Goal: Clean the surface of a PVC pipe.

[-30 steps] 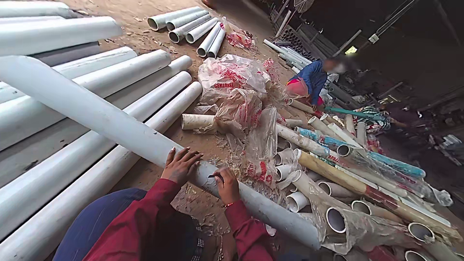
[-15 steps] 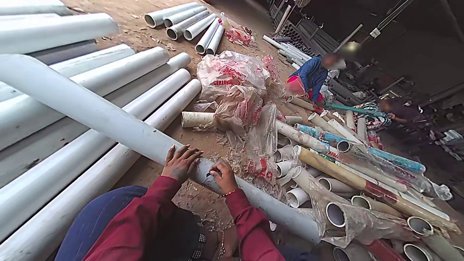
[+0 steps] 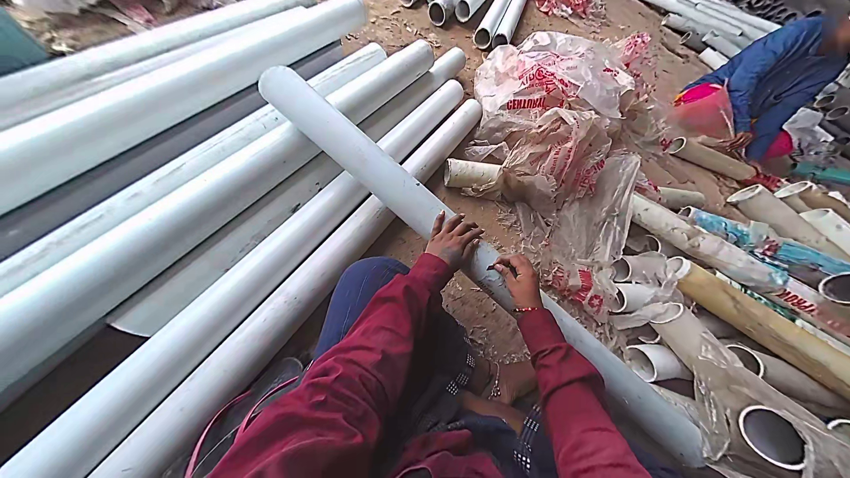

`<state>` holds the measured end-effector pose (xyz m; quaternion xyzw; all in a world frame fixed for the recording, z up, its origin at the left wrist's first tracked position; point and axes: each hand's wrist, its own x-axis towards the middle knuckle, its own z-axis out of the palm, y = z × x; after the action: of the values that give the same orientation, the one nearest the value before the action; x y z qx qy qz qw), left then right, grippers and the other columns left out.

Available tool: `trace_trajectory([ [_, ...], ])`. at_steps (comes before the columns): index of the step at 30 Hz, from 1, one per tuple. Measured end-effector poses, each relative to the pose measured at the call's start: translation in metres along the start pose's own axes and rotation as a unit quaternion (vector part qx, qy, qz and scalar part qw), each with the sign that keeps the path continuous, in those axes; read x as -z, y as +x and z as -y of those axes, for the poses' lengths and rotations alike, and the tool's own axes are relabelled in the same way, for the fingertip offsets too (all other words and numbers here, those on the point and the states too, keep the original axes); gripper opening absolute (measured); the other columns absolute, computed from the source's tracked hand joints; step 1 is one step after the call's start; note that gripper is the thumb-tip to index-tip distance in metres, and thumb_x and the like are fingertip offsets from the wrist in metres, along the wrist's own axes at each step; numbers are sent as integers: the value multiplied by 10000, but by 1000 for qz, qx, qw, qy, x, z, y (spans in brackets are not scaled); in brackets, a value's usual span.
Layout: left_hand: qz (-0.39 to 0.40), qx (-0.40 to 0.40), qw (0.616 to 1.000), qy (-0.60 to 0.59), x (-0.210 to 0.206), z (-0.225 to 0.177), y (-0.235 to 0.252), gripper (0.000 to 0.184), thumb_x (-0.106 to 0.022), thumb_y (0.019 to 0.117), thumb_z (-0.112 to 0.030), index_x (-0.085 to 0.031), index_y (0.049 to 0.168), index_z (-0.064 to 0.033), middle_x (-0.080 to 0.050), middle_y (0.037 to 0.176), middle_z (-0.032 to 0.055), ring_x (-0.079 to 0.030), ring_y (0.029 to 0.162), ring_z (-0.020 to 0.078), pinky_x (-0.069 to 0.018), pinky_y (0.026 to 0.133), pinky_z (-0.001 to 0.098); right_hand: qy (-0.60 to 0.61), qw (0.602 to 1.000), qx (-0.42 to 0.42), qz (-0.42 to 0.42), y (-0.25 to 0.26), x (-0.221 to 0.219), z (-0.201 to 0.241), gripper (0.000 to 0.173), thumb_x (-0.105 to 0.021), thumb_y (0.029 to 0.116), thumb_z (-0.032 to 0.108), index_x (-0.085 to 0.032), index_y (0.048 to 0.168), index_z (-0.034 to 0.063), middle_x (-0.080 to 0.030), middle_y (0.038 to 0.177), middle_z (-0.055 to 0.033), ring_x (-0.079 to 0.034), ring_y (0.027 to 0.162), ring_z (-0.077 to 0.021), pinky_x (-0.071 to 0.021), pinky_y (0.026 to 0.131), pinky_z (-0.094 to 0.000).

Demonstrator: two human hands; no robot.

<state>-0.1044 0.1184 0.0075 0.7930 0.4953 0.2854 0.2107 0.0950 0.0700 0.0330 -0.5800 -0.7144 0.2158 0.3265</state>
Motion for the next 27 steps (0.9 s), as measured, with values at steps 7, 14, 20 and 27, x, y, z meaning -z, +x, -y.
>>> trace_trajectory([
  [7, -11, -4, 1000, 10, -3, 2, 0, 342, -494, 1061, -232, -703, 1328, -194, -650, 1400, 44, -444, 1452, 335, -136, 1217, 657, -27, 999, 25, 10, 1, -2, -2, 127, -674, 931, 18, -769, 979, -51, -736, 1008, -229, -682, 1014, -391, -493, 967, -538],
  [14, -20, -10, 1000, 12, -6, 4, -2, 347, -481, 1068, -252, -699, 1335, -207, -646, 1407, 36, -447, 1451, 333, -147, 1216, 653, -29, 998, 46, 22, -1, 0, -4, 112, -678, 920, 3, -776, 951, -43, -745, 1003, -223, -690, 1017, -388, -507, 968, -519],
  [20, -24, -8, 1000, 12, -6, 3, -2, 346, -478, 1076, -266, -701, 1333, -204, -649, 1406, 34, -448, 1451, 335, -138, 1218, 659, 1, 1000, -8, 4, 0, 1, -1, 120, -677, 932, 6, -759, 981, -67, -733, 1011, -228, -694, 1002, -324, -530, 940, -441],
  [27, -16, -8, 1000, 19, -6, 4, -2, 354, -463, 1083, -284, -696, 1340, -211, -639, 1421, 23, -445, 1454, 329, -142, 1217, 656, -22, 999, 16, 18, 0, 1, -3, 123, -663, 936, 1, -765, 969, -58, -736, 1000, -229, -689, 1010, -374, -513, 964, -500],
])
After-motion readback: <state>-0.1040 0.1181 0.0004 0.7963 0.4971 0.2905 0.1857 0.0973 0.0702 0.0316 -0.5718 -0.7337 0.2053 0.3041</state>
